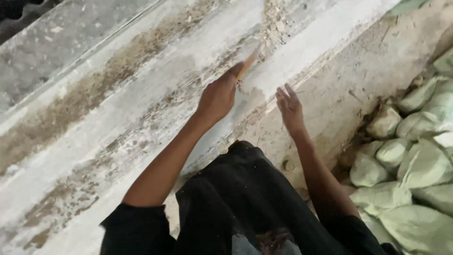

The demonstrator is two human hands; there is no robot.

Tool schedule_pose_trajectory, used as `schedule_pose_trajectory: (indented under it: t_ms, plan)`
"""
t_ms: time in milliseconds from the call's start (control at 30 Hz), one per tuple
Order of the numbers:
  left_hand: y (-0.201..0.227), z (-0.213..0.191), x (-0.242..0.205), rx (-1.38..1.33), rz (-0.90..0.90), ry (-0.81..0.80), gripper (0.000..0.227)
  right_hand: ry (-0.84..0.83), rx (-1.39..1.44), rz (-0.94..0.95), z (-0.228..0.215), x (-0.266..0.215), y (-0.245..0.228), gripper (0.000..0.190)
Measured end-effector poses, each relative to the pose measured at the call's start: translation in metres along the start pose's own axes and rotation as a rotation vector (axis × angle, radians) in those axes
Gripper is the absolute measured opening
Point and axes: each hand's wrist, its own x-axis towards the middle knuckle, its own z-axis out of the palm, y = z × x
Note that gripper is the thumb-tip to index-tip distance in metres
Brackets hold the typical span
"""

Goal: Cleaning and preparing a molding surface using a sponge and scraper in a gypsum workshop.

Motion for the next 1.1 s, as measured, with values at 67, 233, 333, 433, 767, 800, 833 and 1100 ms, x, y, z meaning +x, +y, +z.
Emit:
schedule_pose_trajectory:
  t_ms: [67,233,333,433,767,800,833,1100]
  plan:
    - [-0.040,0.017,-0.029,0.255,0.307,0.044,0.053,0.114,0.114,0.089,-0.035,-0.038,0.018,0.060]
    - [-0.107,0.048,-0.071,0.801,0.539,-0.459,0.048,0.426,0.329,0.269,-0.106,-0.134,0.067,0.055]
    - [-0.117,0.068,-0.045,0.745,0.739,-0.314,0.045,0.542,0.395,0.310,-0.098,-0.151,0.050,0.050]
    - [-0.073,0.104,0.028,0.785,0.757,-0.342,0.028,0.542,0.324,0.354,-0.081,-0.131,0.037,0.046]
    - [-0.009,0.114,0.058,0.818,0.754,-0.309,0.030,0.281,0.171,0.356,-0.035,-0.065,0.040,0.049]
    - [-0.015,0.102,0.035,0.837,0.745,-0.324,0.036,0.282,0.177,0.375,-0.039,-0.067,0.040,0.050]
    - [-0.026,0.091,0.011,0.843,0.733,-0.331,0.036,0.273,0.187,0.381,-0.043,-0.070,0.049,0.050]
    - [-0.047,0.126,0.001,0.863,0.746,-0.233,0.031,0.162,0.509,0.685,-0.083,-0.056,0.109,0.052]
